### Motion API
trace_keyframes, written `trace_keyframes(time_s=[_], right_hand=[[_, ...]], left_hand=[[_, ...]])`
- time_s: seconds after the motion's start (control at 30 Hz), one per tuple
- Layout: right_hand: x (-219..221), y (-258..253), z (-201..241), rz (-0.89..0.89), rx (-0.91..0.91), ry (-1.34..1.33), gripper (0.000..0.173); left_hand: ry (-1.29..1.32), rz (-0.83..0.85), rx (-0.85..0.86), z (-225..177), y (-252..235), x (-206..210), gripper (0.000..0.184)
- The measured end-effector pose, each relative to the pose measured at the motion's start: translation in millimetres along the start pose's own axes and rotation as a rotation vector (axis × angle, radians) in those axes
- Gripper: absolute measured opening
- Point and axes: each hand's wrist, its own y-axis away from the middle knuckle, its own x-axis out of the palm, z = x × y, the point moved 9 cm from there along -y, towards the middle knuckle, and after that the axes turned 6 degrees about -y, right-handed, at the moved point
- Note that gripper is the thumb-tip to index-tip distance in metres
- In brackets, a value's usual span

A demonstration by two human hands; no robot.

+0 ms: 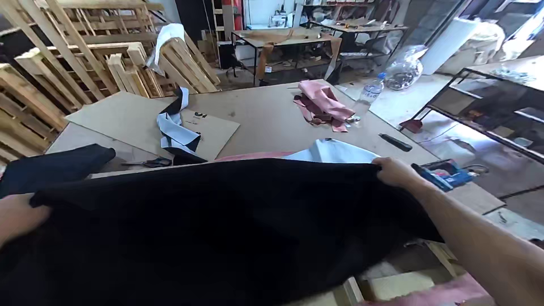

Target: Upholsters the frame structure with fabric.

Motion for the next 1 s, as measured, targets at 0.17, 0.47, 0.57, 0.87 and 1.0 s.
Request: trace_keyframes(time_s=[0.17,0.47,0.57,0.87,1.0], right_hand=[[28,-21,30,-0.217,-0.049,0.066,0.04],[233,135,452,0.05,-0.719,-0.339,0.057],[260,120,381,-0.006,-0.652,-0.159,0.057],[139,81,99,-0.094,-0.172,0.027,0.074],[128,68,35,-0.126,-0.087,0.001,0.078]], left_hand=[[0.016,-0.023,-0.446,-43,4,19,0.071],[0.208,0.117,-0.063,-275,65,97,0.07],[0.148,0.095,-0.092,-268,67,111,0.078],[0.195,0.17,-0.126,-270,61,91,0.074],[0.291,0.092,0.015,-426,54,39,0.069]])
